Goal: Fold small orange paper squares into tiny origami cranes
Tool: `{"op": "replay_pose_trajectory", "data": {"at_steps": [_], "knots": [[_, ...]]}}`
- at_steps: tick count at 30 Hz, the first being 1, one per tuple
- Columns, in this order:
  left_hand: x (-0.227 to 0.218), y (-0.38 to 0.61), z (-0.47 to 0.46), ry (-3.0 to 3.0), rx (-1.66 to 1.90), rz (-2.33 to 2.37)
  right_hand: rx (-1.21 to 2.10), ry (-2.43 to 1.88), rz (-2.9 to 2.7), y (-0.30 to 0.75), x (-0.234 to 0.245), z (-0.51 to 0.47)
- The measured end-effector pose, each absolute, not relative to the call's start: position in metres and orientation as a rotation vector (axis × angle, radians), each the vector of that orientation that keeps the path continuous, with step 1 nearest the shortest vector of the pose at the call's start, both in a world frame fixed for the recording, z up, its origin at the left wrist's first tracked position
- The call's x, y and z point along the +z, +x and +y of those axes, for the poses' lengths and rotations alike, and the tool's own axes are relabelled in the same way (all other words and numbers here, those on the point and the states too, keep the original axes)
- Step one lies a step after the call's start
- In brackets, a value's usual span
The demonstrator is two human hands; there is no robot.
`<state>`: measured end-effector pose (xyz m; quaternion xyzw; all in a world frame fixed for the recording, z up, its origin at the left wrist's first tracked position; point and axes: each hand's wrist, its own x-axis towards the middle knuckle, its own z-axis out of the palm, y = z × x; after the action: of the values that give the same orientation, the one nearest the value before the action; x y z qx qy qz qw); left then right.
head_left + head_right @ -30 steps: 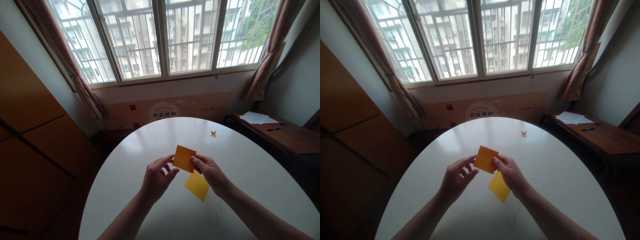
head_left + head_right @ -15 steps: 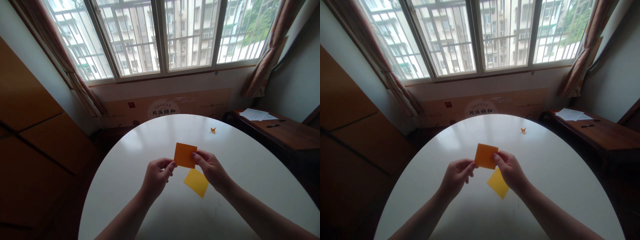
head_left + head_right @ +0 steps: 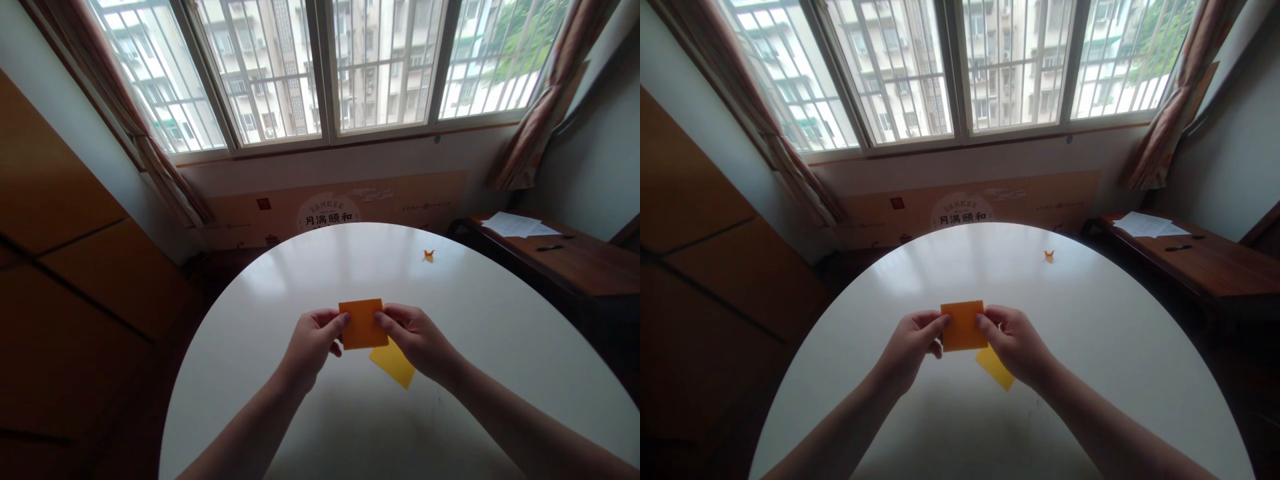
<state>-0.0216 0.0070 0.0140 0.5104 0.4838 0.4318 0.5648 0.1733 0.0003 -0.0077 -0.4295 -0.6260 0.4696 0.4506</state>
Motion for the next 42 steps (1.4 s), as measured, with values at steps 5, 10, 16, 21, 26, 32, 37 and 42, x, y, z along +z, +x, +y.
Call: {"op": "replay_pose_trajectory", "data": {"at_steps": [5,10,16,21,26,32,37,42], "knots": [[0.014,-0.020,0.006,1.149,1.051,1.133,1.184,-1.114,-1.434,0.176,-0.007,0.002],[0.012,-0.020,0.006,1.128,1.058,1.128,1.200,-1.089,-1.385,0.176,-0.010,0.003],[0.016,-0.018,0.005,1.112,1.070,1.144,1.214,-1.089,-1.359,0.176,-0.009,0.003],[0.017,-0.018,0.004,1.110,1.055,1.146,1.240,-1.094,-1.316,0.177,-0.006,0.001],[0.017,-0.018,0.004,1.107,1.050,1.130,1.269,-1.086,-1.292,0.177,-0.002,0.000],[0.017,-0.019,0.003,1.094,1.043,1.120,1.277,-1.077,-1.286,0.178,-0.003,0.000],[0.013,-0.020,0.005,1.088,1.051,1.107,1.303,-1.074,-1.253,0.177,-0.001,0.000],[0.014,-0.019,0.006,1.088,1.059,1.117,1.328,-1.065,-1.243,0.177,0.001,0.000]]}}
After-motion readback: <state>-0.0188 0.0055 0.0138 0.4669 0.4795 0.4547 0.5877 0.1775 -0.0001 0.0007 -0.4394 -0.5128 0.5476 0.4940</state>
